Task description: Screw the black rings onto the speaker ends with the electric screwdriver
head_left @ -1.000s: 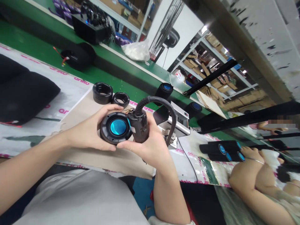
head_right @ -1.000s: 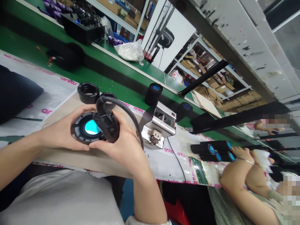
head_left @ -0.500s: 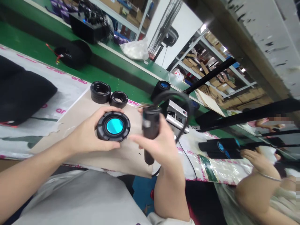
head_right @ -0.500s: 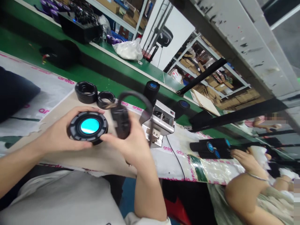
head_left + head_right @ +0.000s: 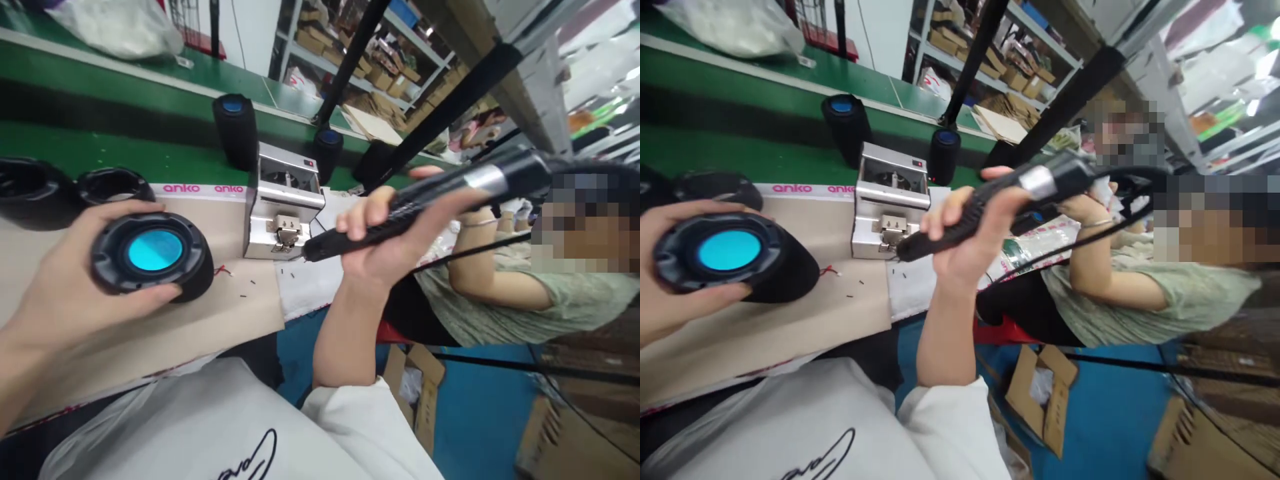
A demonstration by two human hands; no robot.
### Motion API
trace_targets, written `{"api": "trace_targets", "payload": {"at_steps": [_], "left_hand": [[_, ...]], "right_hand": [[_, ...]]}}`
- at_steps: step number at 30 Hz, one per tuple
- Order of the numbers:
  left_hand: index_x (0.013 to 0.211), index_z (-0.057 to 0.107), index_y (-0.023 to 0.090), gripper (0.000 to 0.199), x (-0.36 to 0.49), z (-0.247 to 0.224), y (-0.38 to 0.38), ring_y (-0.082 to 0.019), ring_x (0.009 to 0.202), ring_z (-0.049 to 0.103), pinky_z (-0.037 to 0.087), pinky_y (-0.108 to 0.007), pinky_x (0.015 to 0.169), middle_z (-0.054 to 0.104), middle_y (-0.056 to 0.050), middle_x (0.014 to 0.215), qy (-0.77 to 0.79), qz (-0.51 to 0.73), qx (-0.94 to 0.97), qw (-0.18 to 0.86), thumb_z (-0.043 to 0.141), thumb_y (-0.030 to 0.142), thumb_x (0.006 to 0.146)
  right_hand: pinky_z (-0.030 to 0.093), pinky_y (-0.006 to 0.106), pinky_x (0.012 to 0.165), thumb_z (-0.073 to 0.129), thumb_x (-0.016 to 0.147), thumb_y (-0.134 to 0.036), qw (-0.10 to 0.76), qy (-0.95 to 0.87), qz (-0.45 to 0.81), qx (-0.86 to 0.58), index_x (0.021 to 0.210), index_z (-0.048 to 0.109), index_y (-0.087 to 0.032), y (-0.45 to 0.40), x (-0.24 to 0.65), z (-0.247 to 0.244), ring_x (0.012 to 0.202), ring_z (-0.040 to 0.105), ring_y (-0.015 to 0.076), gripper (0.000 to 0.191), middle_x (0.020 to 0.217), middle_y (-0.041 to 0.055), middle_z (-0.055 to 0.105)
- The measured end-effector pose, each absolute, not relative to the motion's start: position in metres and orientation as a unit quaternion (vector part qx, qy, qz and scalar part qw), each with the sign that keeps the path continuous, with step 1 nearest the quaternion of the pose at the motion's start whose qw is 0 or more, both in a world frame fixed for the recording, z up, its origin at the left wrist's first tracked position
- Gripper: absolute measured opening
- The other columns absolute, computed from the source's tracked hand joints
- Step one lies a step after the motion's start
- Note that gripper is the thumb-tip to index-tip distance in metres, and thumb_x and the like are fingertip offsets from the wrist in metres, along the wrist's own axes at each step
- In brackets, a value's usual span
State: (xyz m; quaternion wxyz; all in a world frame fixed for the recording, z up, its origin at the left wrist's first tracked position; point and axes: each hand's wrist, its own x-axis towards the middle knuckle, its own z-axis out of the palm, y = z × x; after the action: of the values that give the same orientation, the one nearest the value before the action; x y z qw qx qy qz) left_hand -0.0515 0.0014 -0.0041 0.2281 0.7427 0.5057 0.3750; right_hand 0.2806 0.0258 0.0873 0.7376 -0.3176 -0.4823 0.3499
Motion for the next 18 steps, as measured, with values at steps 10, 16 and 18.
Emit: {"api": "trace_targets", "payload": {"at_steps": [10, 16, 18], "left_hand": [[0.146, 0.059, 0.033, 0.08, 0.008, 0.009, 0.007, -0.037, 0.136, 0.067, 0.058, -0.052, 0.118, 0.069, -0.003, 0.148, 0.513, 0.387, 0.715, 0.275, 0.086, 0.054, 0.074], [0.144, 0.06, 0.034, 0.082, 0.007, 0.006, 0.007, -0.04, 0.136, 0.067, 0.054, -0.057, 0.12, 0.068, -0.004, 0.148, 0.503, 0.396, 0.709, 0.296, 0.089, 0.053, 0.07], [0.144, 0.06, 0.032, 0.079, 0.008, 0.008, 0.007, -0.037, 0.134, 0.068, 0.055, -0.053, 0.119, 0.068, -0.005, 0.148, 0.497, 0.396, 0.716, 0.289, 0.088, 0.051, 0.072]], "right_hand": [[0.04, 0.023, 0.047, 0.056, 0.072, -0.11, 0.642, -0.594, 0.333, -0.351, 0.109, 0.049, -0.027, 0.093, 0.258, 0.064, 0.043, 0.048, 0.0048, 0.091, 0.056, -0.0147, 0.042], [0.04, 0.026, 0.046, 0.06, 0.084, -0.099, 0.642, -0.565, 0.383, -0.348, 0.101, 0.049, -0.028, 0.078, 0.249, 0.07, 0.044, 0.048, 0.0066, 0.074, 0.057, -0.0131, 0.046], [0.041, 0.027, 0.045, 0.068, 0.089, -0.089, 0.648, -0.554, 0.409, -0.325, 0.098, 0.05, -0.027, 0.074, 0.248, 0.071, 0.047, 0.051, 0.0093, 0.065, 0.06, -0.011, 0.05]]}}
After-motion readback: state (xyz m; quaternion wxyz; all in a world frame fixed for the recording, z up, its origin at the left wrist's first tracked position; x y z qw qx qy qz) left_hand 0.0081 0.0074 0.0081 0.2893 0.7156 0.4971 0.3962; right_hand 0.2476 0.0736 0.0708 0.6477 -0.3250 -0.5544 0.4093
